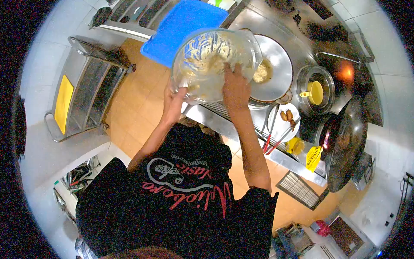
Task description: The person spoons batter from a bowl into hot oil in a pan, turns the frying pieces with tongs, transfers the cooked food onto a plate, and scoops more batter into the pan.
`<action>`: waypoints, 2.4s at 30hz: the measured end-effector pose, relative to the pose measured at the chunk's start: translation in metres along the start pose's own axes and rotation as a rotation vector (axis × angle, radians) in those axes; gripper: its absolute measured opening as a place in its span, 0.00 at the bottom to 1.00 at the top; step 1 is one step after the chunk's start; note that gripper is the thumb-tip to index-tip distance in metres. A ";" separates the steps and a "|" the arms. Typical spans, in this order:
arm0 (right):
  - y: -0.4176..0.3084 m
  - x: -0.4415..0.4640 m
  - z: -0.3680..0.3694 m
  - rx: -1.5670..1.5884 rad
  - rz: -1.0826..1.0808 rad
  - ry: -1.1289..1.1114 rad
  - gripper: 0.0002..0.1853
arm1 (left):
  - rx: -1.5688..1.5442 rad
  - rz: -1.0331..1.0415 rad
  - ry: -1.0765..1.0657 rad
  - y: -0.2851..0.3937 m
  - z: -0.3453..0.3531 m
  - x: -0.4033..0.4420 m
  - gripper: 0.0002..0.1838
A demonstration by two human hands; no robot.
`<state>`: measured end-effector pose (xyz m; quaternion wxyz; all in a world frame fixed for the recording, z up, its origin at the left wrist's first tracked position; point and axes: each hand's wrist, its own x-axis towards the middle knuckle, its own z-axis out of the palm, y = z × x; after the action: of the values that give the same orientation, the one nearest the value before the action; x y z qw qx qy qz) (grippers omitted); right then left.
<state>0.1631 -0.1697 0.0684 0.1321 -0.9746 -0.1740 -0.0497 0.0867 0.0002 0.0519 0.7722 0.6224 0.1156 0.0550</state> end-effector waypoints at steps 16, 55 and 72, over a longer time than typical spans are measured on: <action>-0.006 -0.001 -0.015 -0.056 -0.019 0.002 0.23 | -0.066 -0.042 -0.003 -0.003 -0.002 0.003 0.43; 0.010 0.015 -0.026 -0.186 -0.098 0.280 0.19 | -0.027 0.042 0.005 -0.001 0.001 0.004 0.42; 0.004 0.011 -0.008 -0.088 0.031 -0.008 0.21 | -0.020 0.039 0.025 -0.002 0.000 0.003 0.43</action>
<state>0.1745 -0.1715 0.0773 0.0893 -0.9822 -0.1569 -0.0511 0.0894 0.0003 0.0500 0.7756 0.6161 0.1124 0.0791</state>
